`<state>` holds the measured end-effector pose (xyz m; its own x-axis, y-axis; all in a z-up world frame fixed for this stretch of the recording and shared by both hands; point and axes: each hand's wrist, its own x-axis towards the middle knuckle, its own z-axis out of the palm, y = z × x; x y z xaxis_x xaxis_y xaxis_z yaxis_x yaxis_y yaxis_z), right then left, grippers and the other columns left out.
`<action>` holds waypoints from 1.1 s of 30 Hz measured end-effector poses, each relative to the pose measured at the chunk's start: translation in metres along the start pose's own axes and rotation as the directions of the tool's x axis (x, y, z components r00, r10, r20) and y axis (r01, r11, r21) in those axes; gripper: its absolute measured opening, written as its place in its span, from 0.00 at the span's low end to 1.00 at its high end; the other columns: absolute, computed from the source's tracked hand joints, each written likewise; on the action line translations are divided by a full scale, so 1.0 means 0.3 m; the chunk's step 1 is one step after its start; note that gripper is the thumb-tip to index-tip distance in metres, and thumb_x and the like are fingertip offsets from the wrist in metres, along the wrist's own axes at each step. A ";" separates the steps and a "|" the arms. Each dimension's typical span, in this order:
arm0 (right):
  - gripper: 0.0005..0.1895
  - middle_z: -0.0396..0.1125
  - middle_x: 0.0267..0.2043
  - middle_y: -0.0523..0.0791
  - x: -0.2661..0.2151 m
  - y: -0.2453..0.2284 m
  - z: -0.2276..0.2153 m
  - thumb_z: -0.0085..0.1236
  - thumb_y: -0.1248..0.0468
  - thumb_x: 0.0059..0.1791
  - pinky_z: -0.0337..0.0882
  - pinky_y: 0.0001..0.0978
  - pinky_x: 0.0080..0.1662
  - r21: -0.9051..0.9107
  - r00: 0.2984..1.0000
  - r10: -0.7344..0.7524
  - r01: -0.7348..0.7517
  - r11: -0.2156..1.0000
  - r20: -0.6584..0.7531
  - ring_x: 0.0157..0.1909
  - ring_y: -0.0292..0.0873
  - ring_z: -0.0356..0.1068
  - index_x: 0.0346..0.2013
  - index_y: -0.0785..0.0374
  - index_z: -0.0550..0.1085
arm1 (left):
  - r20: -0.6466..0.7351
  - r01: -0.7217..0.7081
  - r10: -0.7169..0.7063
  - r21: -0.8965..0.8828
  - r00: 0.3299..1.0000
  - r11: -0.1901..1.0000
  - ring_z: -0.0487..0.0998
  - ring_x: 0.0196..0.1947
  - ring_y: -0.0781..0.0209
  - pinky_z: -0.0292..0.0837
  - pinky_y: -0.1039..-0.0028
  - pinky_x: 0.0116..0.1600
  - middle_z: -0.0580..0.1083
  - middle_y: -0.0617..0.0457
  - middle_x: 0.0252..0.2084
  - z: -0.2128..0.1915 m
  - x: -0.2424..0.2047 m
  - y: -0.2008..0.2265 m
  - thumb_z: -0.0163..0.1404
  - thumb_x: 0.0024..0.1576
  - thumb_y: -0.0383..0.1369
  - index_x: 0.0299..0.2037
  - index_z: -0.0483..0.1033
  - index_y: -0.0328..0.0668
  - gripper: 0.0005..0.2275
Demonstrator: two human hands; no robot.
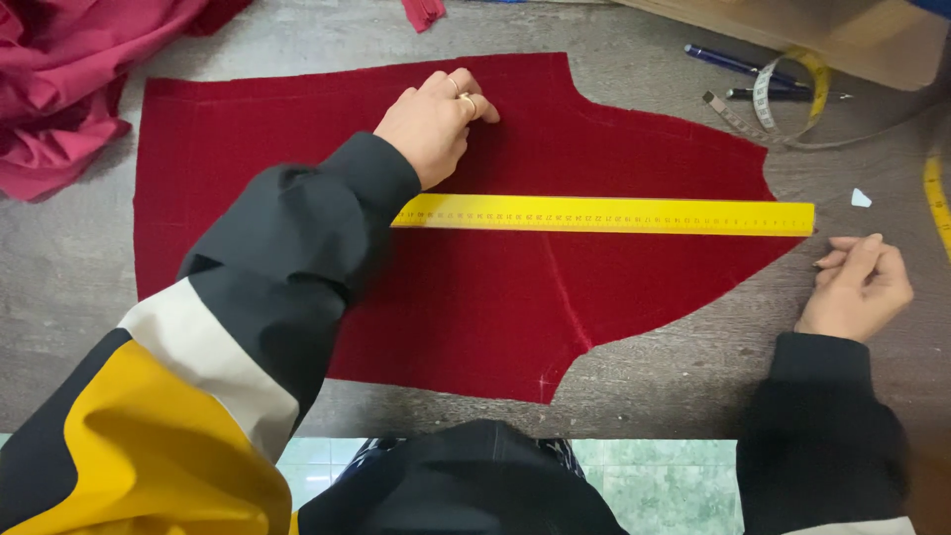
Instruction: The person places a paper pattern on a piece of red fabric and uses a yellow ruler to measure and mark the fabric. They repeatedly align the ruler along the pattern's edges and use a white marking tool to draw lines on the fabric.
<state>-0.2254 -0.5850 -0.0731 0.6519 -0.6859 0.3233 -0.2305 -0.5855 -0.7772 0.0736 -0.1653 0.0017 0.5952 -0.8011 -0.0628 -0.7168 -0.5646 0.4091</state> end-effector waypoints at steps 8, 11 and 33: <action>0.19 0.61 0.27 0.47 -0.001 -0.068 0.007 0.39 0.64 0.67 0.50 0.27 0.27 0.092 0.995 0.097 -0.097 0.991 0.002 0.22 0.34 0.51 0.37 0.69 0.70 | -0.332 -0.031 0.073 0.128 0.940 0.991 0.69 0.40 0.46 0.64 0.58 0.35 0.68 0.48 0.46 -0.004 -0.191 0.075 0.49 0.53 0.26 0.45 0.75 0.42 0.11; 0.17 0.61 0.27 0.46 0.004 -0.098 -0.001 0.39 0.62 0.66 0.48 0.24 0.24 0.163 0.983 0.181 -0.185 0.969 0.040 0.19 0.32 0.49 0.39 0.67 0.70 | -0.379 0.007 0.030 0.097 0.925 0.995 0.72 0.48 0.42 0.68 0.55 0.48 0.70 0.41 0.49 -0.033 -0.364 0.075 0.52 0.48 0.27 0.50 0.73 0.36 0.18; 0.10 0.63 0.43 0.47 -0.255 -0.595 0.105 0.59 0.65 0.47 0.64 0.41 0.49 -0.063 0.690 -0.284 0.431 0.900 0.666 0.46 0.47 0.63 0.42 0.62 0.74 | -0.385 0.591 -0.518 0.097 0.764 0.801 0.67 0.47 0.42 0.64 0.54 0.46 0.68 0.46 0.54 0.046 -1.004 0.003 0.52 0.53 0.30 0.56 0.76 0.49 0.19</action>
<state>-0.2113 -0.4144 0.0240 0.9963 -0.0188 0.0839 0.0283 -0.8498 -0.5264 -0.1113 0.0728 0.0084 0.9657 -0.2433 0.0909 -0.2572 -0.9449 0.2025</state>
